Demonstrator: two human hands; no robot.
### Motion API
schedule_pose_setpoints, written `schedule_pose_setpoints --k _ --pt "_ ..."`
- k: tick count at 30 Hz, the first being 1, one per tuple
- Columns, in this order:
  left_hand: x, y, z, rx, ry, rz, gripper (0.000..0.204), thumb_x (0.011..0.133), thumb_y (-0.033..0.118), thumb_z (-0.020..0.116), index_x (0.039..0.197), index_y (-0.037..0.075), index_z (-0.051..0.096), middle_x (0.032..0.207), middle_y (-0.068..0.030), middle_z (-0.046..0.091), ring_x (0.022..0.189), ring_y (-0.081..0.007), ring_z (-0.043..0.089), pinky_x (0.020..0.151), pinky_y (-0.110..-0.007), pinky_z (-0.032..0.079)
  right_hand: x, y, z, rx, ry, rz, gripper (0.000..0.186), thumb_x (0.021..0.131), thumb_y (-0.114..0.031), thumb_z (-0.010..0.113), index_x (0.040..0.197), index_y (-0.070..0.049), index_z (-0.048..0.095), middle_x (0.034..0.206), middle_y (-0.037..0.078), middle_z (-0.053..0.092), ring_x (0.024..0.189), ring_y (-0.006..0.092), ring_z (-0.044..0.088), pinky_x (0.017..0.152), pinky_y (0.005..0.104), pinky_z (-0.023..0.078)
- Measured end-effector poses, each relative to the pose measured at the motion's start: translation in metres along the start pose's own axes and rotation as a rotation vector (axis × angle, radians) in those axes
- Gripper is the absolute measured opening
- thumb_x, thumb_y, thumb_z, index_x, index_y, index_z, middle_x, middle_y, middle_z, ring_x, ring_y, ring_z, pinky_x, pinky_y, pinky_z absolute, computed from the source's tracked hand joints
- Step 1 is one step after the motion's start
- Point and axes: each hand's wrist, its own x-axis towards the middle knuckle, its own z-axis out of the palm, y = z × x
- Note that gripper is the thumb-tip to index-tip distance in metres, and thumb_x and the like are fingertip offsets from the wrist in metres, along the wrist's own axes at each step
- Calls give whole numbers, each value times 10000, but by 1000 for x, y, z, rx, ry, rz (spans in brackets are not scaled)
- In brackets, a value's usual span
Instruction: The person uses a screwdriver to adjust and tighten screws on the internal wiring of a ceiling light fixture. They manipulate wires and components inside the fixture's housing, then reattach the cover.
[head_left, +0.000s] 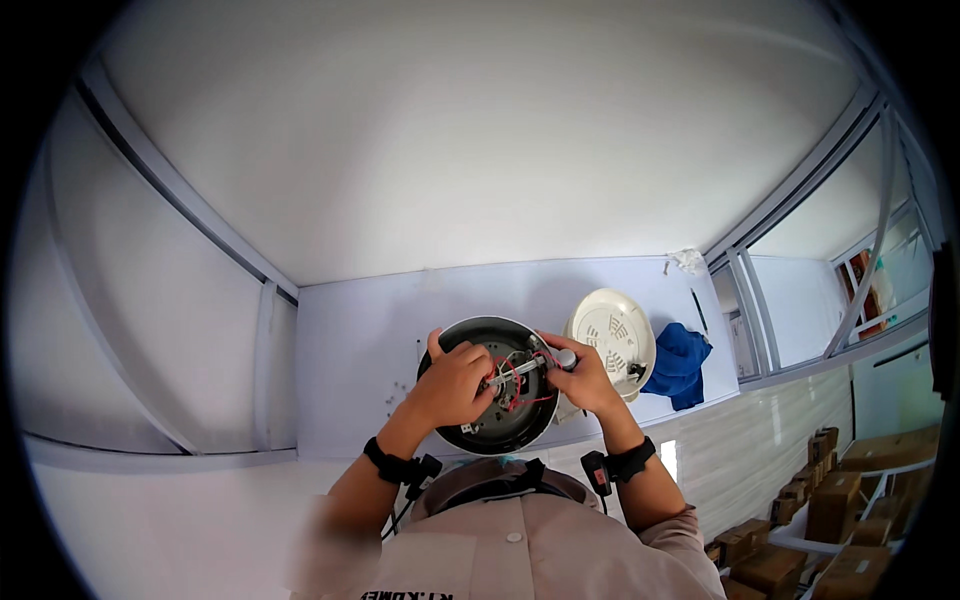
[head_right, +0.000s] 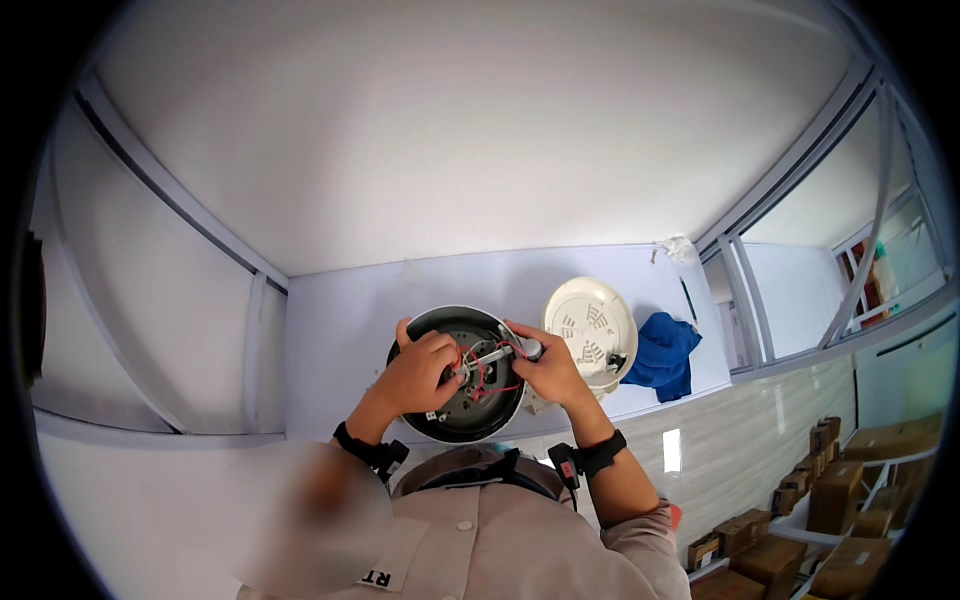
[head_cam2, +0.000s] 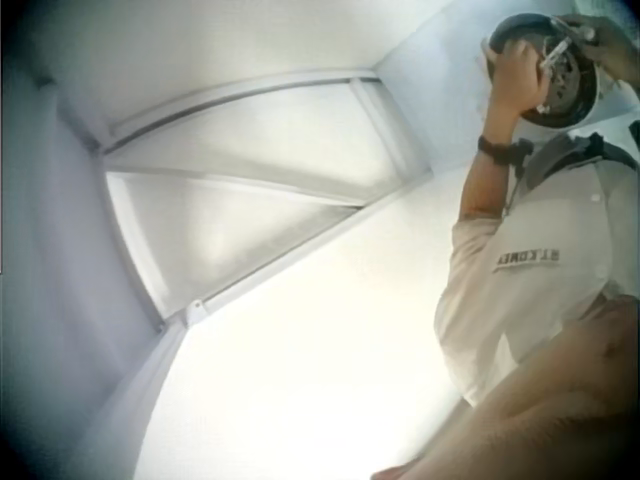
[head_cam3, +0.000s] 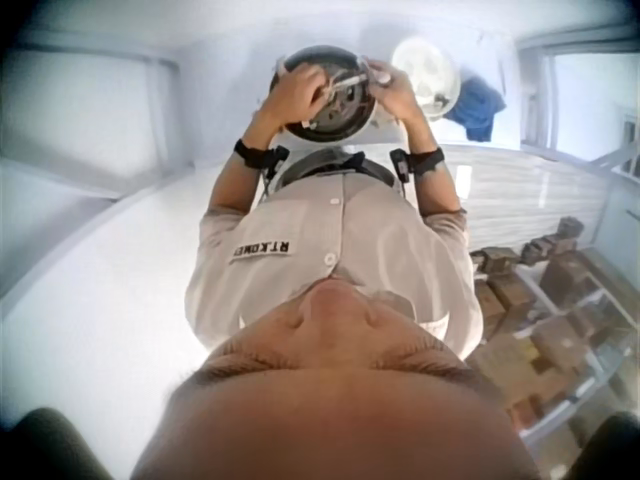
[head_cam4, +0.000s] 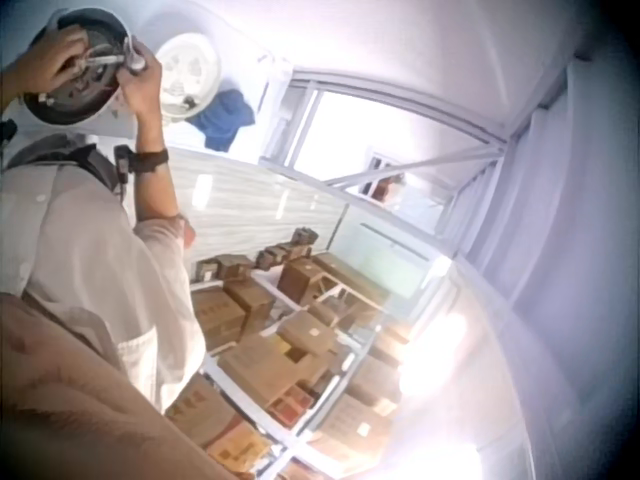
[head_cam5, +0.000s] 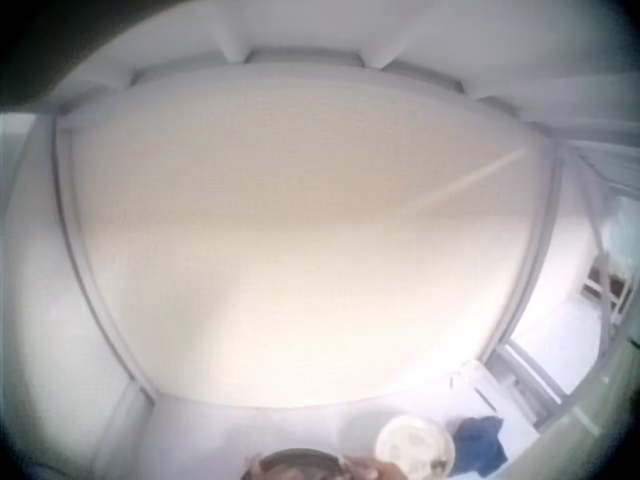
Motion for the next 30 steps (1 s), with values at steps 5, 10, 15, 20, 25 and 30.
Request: schedule_pose_setpoints --k 5,10,15,20,25,30 --pt "2 -1 -1 -8 -31 -19 184 860 218 770 874 80 649 966 -25 615 1019 -244 623 1139 -689 150 3 -10 -2 -51 -7 14 614 817 16 631 1431 6 655 1041 65 758 810 82 660 718 251 548" --pt "4 3 -4 -34 -24 -41 202 845 215 787 837 95 624 942 -17 605 963 -227 612 1120 -643 174 3 -12 -1 -46 7 43 613 811 24 620 1423 9 654 1069 70 745 775 85 647 679 251 535" --pt "1 0 1 -18 -20 -47 209 861 249 790 859 92 651 943 -16 605 962 -225 612 1120 -641 167 -4 -12 5 -160 97 -4 539 837 6 684 1376 17 670 1158 105 731 847 119 699 730 273 577" --pt "0 -2 4 25 5 -11 211 872 257 783 883 87 658 959 -20 617 989 -233 618 1128 -637 157 -13 -1 5 -224 163 -51 456 866 -54 783 1302 40 685 1132 103 735 872 134 716 761 289 594" --pt "-1 -2 4 43 -18 -7 217 876 255 779 895 77 656 983 -30 631 1009 -242 618 1128 -649 162 -15 5 7 -211 215 -24 396 862 -33 761 1244 53 701 1006 81 747 804 131 707 732 290 587" --pt "-1 -3 6 47 -4 2 224 861 251 795 874 77 655 976 -30 621 1011 -242 619 1131 -688 171 -11 16 7 -106 216 43 382 843 -31 739 1212 61 714 879 59 744 754 125 689 692 279 558"
